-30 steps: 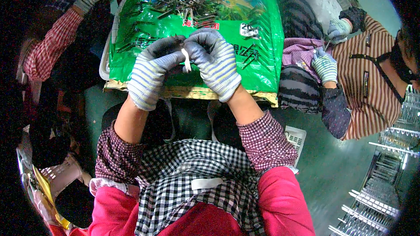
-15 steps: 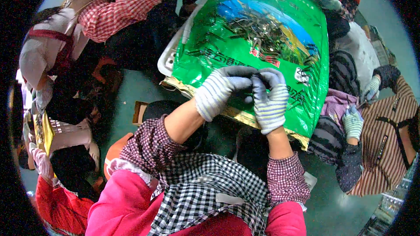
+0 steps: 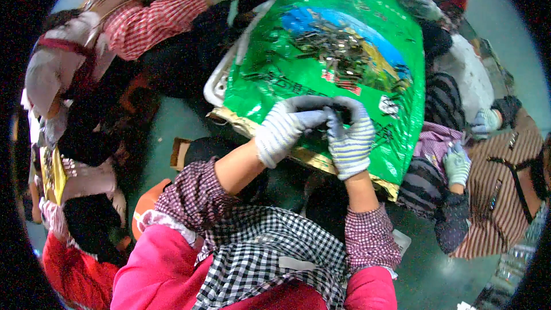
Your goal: The person sorts small manufactured parts by hand, inspecting them on a work surface.
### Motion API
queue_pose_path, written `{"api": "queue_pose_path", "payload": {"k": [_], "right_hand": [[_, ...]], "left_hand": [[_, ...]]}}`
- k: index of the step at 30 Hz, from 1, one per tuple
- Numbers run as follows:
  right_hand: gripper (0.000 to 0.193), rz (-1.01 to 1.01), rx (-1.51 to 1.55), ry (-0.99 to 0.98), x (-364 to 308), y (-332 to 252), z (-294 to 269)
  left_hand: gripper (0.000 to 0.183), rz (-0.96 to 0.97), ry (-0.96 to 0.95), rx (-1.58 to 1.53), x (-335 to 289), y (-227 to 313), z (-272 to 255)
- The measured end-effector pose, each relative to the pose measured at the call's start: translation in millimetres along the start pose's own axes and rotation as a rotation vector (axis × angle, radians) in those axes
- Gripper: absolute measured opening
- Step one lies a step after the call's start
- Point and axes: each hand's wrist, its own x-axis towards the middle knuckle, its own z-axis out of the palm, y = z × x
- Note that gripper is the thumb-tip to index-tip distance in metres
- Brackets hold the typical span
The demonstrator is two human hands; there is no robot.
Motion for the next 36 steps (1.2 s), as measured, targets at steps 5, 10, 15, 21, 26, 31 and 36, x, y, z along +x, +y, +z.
{"api": "queue_pose_path", "payload": {"k": [5, 10, 15, 21, 26, 31, 36], "right_hand": [[0.026, -0.042, 0.001, -0.037, 0.1, -4.5, 0.8], [0.018, -0.155, -0.172, 0.089, 3.4, -3.8, -9.2], [0.017, -0.110, -0.076, 0.061, 3.0, 6.8, -4.1], [0.018, -0.032, -0.007, 0.053, 5.9, 1.2, -7.0], [0.013, -0.088, 0.068, 0.055, 7.5, -1.2, -15.8], [0.022, 0.147, 0.467, 0.046, 0.7, -6.9, -19.9], [0.018, 0.241, 0.509, 0.084, -3.5, -14.6, -34.2]], "left_hand": [[0.043, -0.019, 0.019, -0.109, -10.4, 13.5, 4.0], [0.049, -0.004, -0.081, -0.189, -8.2, 6.0, 16.6], [0.065, -0.022, -0.058, -0.277, -13.3, -0.6, 18.1], [0.075, 0.032, -0.062, -0.275, -11.3, 5.2, 24.3], [0.069, 0.078, -0.060, -0.258, -9.1, 2.6, 26.4], [0.064, 0.080, -0.028, -0.202, -11.5, 8.0, 22.5], [0.056, 0.102, 0.005, -0.220, -13.2, 10.3, 22.4]]}}
